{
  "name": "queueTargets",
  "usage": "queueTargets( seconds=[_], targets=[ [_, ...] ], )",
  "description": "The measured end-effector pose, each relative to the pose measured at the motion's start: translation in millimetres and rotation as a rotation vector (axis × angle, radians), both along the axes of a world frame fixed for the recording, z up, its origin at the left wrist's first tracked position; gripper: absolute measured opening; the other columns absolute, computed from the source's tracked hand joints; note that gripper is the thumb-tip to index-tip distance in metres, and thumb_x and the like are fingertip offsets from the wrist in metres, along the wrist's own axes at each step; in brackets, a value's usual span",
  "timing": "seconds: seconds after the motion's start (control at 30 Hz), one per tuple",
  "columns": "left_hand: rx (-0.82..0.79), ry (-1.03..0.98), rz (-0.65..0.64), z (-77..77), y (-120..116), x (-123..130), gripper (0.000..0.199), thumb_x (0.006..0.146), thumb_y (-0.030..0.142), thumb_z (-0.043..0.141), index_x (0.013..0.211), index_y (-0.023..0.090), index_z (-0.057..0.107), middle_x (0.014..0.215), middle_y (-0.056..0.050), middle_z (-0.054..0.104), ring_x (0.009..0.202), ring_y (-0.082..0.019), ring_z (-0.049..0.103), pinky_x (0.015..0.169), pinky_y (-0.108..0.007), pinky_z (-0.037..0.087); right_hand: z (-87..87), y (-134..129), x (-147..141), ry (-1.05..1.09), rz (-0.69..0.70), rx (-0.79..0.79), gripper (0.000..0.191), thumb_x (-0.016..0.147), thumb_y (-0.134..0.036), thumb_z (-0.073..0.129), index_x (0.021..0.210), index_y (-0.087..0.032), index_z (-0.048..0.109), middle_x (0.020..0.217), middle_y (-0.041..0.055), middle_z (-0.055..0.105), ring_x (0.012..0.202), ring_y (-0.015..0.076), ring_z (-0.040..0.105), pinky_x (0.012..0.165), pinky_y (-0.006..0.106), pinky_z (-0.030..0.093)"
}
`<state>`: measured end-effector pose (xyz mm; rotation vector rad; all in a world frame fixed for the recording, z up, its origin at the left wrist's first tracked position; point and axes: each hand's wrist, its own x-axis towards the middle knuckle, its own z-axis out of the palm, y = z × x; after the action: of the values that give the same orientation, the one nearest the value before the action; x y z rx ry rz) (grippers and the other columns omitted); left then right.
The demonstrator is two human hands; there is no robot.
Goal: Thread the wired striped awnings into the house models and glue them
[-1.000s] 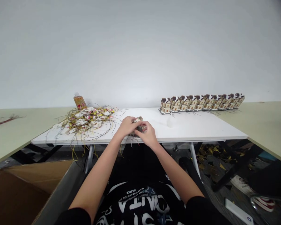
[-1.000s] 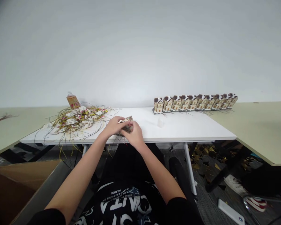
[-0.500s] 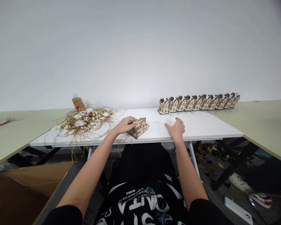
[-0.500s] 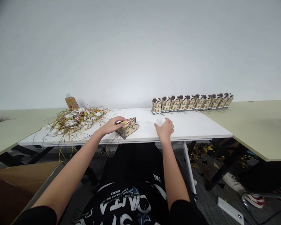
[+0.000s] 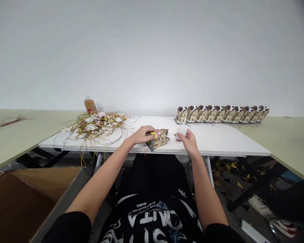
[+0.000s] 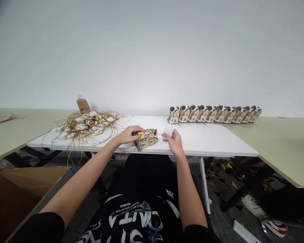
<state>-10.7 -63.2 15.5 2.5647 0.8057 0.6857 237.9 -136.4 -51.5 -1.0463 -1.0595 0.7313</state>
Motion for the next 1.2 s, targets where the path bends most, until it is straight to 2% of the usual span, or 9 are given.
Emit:
queueTargets(
  seconds=[0.1, 0.23, 0.33, 0.43, 0.63, 0.8, 0.93, 1.03, 1.2],
  targets=[
    [0.037, 0.017, 0.081, 1.8, -11, 4, 0.043, 0.079, 0.031, 0.054, 0.117, 0.018, 0.068, 0.119, -0.009, 0.069, 0.109, -0.027, 0.063, 0.098, -0.037, 0.047, 6.5, -7, -17, 0.14, 0.057, 0.07, 0.042, 0.069, -0.049, 0.078, 0.087, -0.021, 0.052, 0.081, 0.0002, 0.066, 0.068, 0.0157, 0.064, 0.056, 0.026, 0.051],
    [0.086, 0.021, 0.219, 3.9, -26, 11, 0.05, 0.077, 0.047, 0.063, 0.116, 0.015, 0.068, 0.111, -0.013, 0.07, 0.101, -0.032, 0.064, 0.091, -0.043, 0.047, 7.4, -6, -30, 0.313, 0.12, 0.086, 0.041, 0.07, -0.047, 0.076, 0.082, -0.023, 0.045, 0.063, -0.0068, 0.058, 0.04, 0.0062, 0.041, 0.041, 0.021, 0.038],
    [0.076, 0.021, 0.279, 6.0, -32, 17, 0.043, 0.068, 0.048, 0.072, 0.096, 0.015, 0.072, 0.097, -0.013, 0.071, 0.093, -0.032, 0.064, 0.084, -0.041, 0.048, 5.9, -1, -33, 0.411, 0.175, 0.071, 0.044, 0.067, -0.047, 0.076, 0.081, -0.024, 0.041, 0.06, -0.0086, 0.057, 0.035, 0.0042, 0.033, 0.036, 0.018, 0.029],
    [0.007, -0.001, 0.302, 8.9, -30, 17, 0.031, 0.066, 0.042, 0.073, 0.084, 0.017, 0.072, 0.09, -0.009, 0.071, 0.087, -0.028, 0.064, 0.078, -0.036, 0.049, 6.1, 3, -32, 0.473, 0.225, 0.056, 0.047, 0.063, -0.045, 0.079, 0.082, -0.025, 0.041, 0.06, -0.0088, 0.058, 0.034, 0.0047, 0.034, 0.035, 0.018, 0.029],
    [-0.147, -0.126, 0.354, 10.6, -16, 5, 0.032, 0.066, 0.039, 0.073, 0.092, 0.019, 0.071, 0.103, -0.007, 0.07, 0.094, -0.027, 0.062, 0.081, -0.035, 0.047, 7.5, 4, -26, 0.597, 0.233, 0.051, 0.046, 0.06, -0.034, 0.082, 0.078, -0.024, 0.042, 0.052, -0.0122, 0.05, 0.034, 0.0026, 0.027, 0.033, 0.014, 0.022],
    [-0.324, -0.214, 0.276, -4.5, -7, 0, 0.032, 0.066, 0.038, 0.073, 0.092, 0.019, 0.073, 0.093, -0.006, 0.071, 0.088, -0.027, 0.063, 0.078, -0.036, 0.047, 7.6, 7, -25, 0.668, 0.252, 0.037, 0.04, 0.059, -0.031, 0.083, 0.074, -0.021, 0.047, 0.05, -0.0127, 0.042, 0.035, 0.0015, 0.024, 0.032, 0.014, 0.019],
    [-0.421, -0.361, 0.158, -18.8, 0, 1, 0.037, 0.065, 0.039, 0.074, 0.096, 0.019, 0.072, 0.103, -0.006, 0.07, 0.099, -0.026, 0.062, 0.085, -0.035, 0.047, 9.4, 9, -28, 0.695, 0.25, 0.02, 0.041, 0.06, -0.029, 0.083, 0.067, -0.02, 0.044, 0.05, -0.0122, 0.039, 0.035, 0.0007, 0.024, 0.032, 0.013, 0.021],
    [-0.434, -0.484, 0.098, -30.8, 3, 4, 0.036, 0.065, 0.037, 0.073, 0.096, 0.018, 0.071, 0.106, -0.007, 0.068, 0.104, -0.025, 0.06, 0.091, -0.035, 0.046, 10.2, 10, -30, 0.689, 0.214, 0.01, 0.042, 0.064, -0.034, 0.081, 0.065, -0.021, 0.042, 0.05, -0.0111, 0.041, 0.034, 0.0008, 0.025, 0.031, 0.014, 0.023],
    [-0.356, -0.661, 0.084, -55.1, 6, 11, 0.033, 0.07, 0.036, 0.07, 0.098, 0.018, 0.068, 0.107, -0.006, 0.064, 0.105, -0.024, 0.058, 0.094, -0.035, 0.045, 10.5, 11, -35, 0.613, 0.105, 0.013, 0.038, 0.069, -0.045, 0.076, 0.069, -0.021, 0.046, 0.048, -0.0071, 0.052, 0.03, 0.0051, 0.035, 0.031, 0.019, 0.033]
  ],
)
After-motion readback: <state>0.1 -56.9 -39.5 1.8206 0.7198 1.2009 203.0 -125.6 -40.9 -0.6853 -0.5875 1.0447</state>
